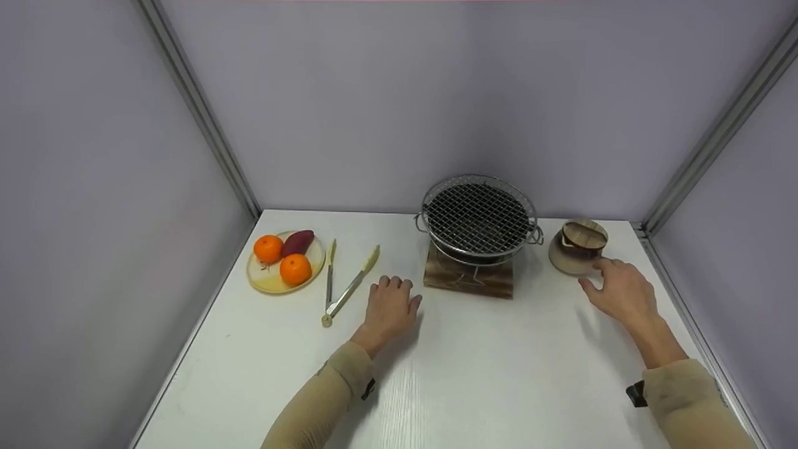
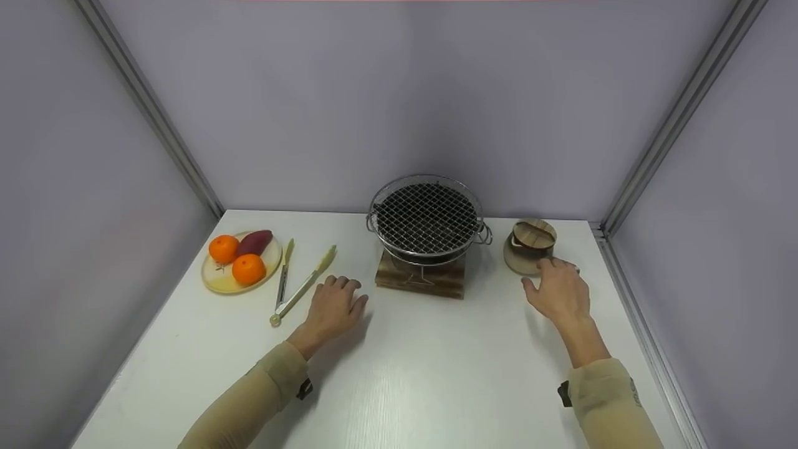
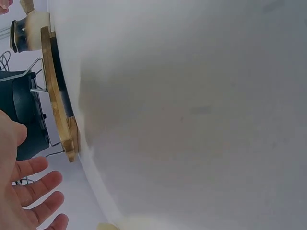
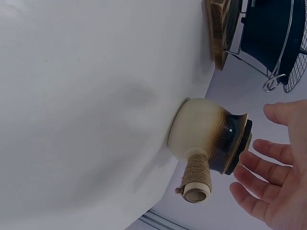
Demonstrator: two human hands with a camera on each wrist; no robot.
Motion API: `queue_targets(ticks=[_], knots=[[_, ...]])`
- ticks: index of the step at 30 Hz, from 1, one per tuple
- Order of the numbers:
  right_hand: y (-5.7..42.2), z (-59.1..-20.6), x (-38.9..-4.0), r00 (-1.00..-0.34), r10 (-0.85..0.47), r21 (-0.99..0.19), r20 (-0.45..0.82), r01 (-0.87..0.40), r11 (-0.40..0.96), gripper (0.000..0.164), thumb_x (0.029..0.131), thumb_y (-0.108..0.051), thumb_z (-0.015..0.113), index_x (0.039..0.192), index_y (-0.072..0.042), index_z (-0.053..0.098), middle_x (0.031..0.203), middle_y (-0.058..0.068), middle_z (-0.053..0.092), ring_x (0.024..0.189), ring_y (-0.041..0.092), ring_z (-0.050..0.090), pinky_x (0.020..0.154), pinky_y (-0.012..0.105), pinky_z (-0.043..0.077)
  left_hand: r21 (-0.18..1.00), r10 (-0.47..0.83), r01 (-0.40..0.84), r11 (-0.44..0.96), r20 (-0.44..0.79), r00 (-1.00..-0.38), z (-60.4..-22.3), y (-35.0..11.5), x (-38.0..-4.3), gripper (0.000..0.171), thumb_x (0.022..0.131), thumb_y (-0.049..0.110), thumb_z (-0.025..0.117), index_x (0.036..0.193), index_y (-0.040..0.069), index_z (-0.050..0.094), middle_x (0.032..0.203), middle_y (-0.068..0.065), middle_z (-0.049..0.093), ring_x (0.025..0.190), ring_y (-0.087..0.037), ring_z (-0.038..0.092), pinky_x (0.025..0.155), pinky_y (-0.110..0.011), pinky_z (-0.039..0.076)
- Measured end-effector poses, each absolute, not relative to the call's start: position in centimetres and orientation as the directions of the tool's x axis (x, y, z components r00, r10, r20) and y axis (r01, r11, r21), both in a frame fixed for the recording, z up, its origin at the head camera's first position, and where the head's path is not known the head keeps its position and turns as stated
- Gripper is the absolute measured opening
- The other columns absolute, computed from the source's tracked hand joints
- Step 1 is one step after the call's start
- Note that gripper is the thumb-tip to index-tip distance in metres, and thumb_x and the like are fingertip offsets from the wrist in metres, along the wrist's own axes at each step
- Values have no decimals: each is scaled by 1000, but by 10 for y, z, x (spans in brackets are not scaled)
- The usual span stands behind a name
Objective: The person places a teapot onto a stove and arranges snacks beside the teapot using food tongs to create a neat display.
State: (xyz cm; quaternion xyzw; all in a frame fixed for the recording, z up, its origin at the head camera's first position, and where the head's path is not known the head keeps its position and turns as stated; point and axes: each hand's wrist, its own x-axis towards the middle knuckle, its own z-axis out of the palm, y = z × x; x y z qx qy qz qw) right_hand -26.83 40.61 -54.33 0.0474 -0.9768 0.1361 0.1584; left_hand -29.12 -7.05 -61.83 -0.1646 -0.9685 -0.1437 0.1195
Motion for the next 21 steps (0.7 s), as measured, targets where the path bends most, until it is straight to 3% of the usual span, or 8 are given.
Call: queue_targets(ticks=[10,21], knots=[[414,-552,-267,-949,-20,-278,316,-113,954,46,101,-30,76,127,7,73,122,36,76,106,60,70,76,70,58,168,320,376,911,286,-903,-623,-61,-293,34,114,39,61,123,9,72,114,-11,76,109,-33,66,94,-51,56],[423,-547,-272,-959,-9,-275,283,-90,957,43,104,-30,74,137,-3,76,120,35,75,109,62,68,75,73,56,143,340,390,910,286,-896,-624,-51,-300,34,115,42,59,122,9,67,113,-11,72,109,-33,63,95,-49,55]])
